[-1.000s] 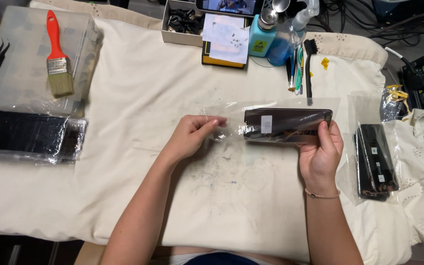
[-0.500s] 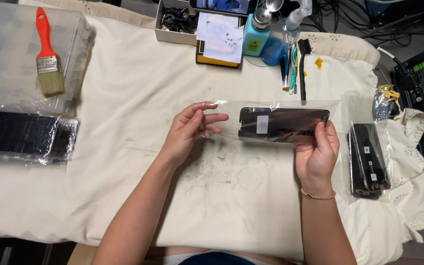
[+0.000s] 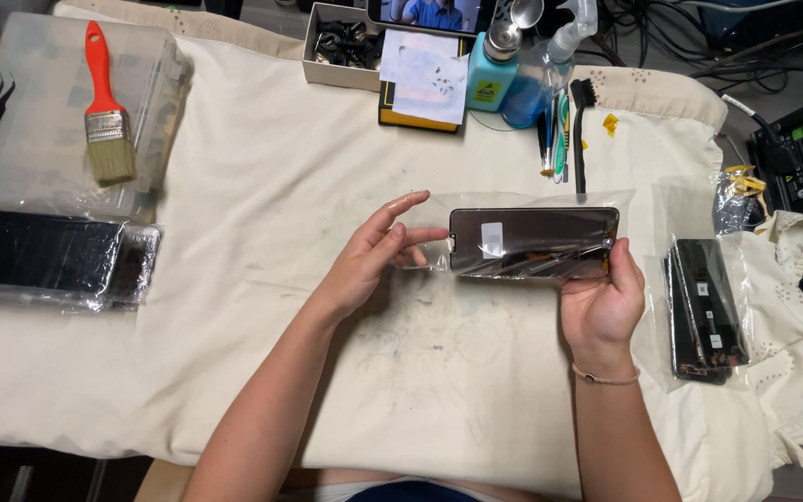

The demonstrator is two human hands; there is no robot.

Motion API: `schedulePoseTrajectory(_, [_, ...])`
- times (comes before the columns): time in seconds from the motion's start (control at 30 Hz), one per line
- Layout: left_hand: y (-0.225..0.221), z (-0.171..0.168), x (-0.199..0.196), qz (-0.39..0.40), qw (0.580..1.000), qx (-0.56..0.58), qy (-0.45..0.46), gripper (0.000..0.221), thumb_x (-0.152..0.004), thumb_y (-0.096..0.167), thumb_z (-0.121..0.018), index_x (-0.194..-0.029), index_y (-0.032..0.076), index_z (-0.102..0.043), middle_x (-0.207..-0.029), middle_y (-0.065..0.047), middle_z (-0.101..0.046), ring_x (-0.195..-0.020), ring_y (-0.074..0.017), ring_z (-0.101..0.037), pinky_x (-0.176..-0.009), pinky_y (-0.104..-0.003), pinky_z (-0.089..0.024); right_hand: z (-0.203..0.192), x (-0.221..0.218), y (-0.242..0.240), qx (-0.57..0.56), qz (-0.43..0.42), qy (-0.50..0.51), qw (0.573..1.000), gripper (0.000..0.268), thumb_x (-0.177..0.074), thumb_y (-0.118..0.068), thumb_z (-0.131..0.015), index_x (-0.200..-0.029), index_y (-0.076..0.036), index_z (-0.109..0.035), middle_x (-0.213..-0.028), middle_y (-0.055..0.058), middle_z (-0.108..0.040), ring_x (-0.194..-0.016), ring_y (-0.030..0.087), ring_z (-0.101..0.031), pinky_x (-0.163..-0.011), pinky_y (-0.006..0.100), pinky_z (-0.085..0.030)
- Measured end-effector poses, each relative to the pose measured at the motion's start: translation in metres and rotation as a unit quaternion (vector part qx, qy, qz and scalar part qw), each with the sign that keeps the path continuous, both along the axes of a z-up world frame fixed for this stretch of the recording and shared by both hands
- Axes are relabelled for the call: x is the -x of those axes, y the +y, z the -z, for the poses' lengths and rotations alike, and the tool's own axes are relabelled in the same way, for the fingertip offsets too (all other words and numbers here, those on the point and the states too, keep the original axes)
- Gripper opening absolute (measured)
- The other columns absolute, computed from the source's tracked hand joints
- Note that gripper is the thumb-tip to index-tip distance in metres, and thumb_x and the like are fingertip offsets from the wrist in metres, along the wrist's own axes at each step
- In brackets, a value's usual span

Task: Unpacking a mobile phone screen and using tweezers to manipulate the ribbon cable and connectors.

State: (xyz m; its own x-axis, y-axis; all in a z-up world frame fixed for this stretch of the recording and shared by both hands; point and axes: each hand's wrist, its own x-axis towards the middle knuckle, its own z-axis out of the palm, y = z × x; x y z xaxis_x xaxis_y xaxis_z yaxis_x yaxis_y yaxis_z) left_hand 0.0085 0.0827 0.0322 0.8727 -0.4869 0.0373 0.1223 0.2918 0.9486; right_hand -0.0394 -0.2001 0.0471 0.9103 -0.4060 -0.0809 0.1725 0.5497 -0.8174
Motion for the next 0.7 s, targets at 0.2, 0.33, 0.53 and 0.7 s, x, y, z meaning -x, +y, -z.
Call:
schedulePoseTrajectory(0.2, [0.004, 0.039, -0.009, 0.021, 0.998, 0.035, 0.057, 0.041, -0.081, -0.001, -0.057, -0.12, 0.01, -0.05, -0.114, -0.019, -0.073, -0.084, -0.0157, -0.07, -0.077, -0.029, -0.056, 0.011, -0.001, -0.001, -0.033, -0.048, 0.023, 0.998, 0.021, -0.107, -0.019, -0.052, -0.111, -0.005, -0.067, -0.106, 0.017, -0.077, -0.098, 0.031, -0.078, -0.084, 0.052, -0.066])
schedulePoseTrajectory(0.33, [0.008, 0.014, -0.006, 0.019, 0.998, 0.031, 0.043, 0.059, -0.076, -0.001, -0.054, -0.133, 0.012, -0.048, -0.121, -0.021, -0.072, -0.086, -0.0157, -0.069, -0.077, -0.027, -0.053, 0.022, -0.004, -0.008, -0.043, -0.048, 0.021, 0.998, 0.015, -0.106, -0.013, -0.053, -0.107, -0.008, -0.066, -0.109, 0.014, -0.077, -0.098, 0.028, -0.078, -0.086, 0.051, -0.066])
schedulePoseTrajectory(0.53, [0.01, 0.042, -0.015, 0.02, 0.994, 0.084, 0.064, 0.045, -0.066, 0.002, -0.042, -0.109, 0.011, -0.048, -0.112, -0.024, -0.075, -0.086, -0.02, -0.071, -0.073, -0.023, -0.047, 0.048, -0.008, -0.024, -0.042, -0.06, 0.031, 0.997, 0.013, -0.104, -0.009, -0.056, -0.114, -0.011, -0.063, -0.115, 0.011, -0.076, -0.105, 0.027, -0.076, -0.089, 0.05, -0.066])
schedulePoseTrajectory(0.7, [0.007, 0.017, -0.009, 0.046, 0.997, 0.042, 0.054, 0.053, -0.067, 0.006, -0.045, -0.116, 0.001, -0.065, -0.118, -0.021, -0.075, -0.097, -0.0228, -0.07, -0.078, -0.028, -0.051, 0.048, -0.009, -0.025, -0.048, -0.051, 0.038, 0.997, 0.012, -0.104, -0.009, -0.057, -0.114, -0.012, -0.062, -0.111, 0.008, -0.076, -0.104, 0.027, -0.076, -0.088, 0.053, -0.067])
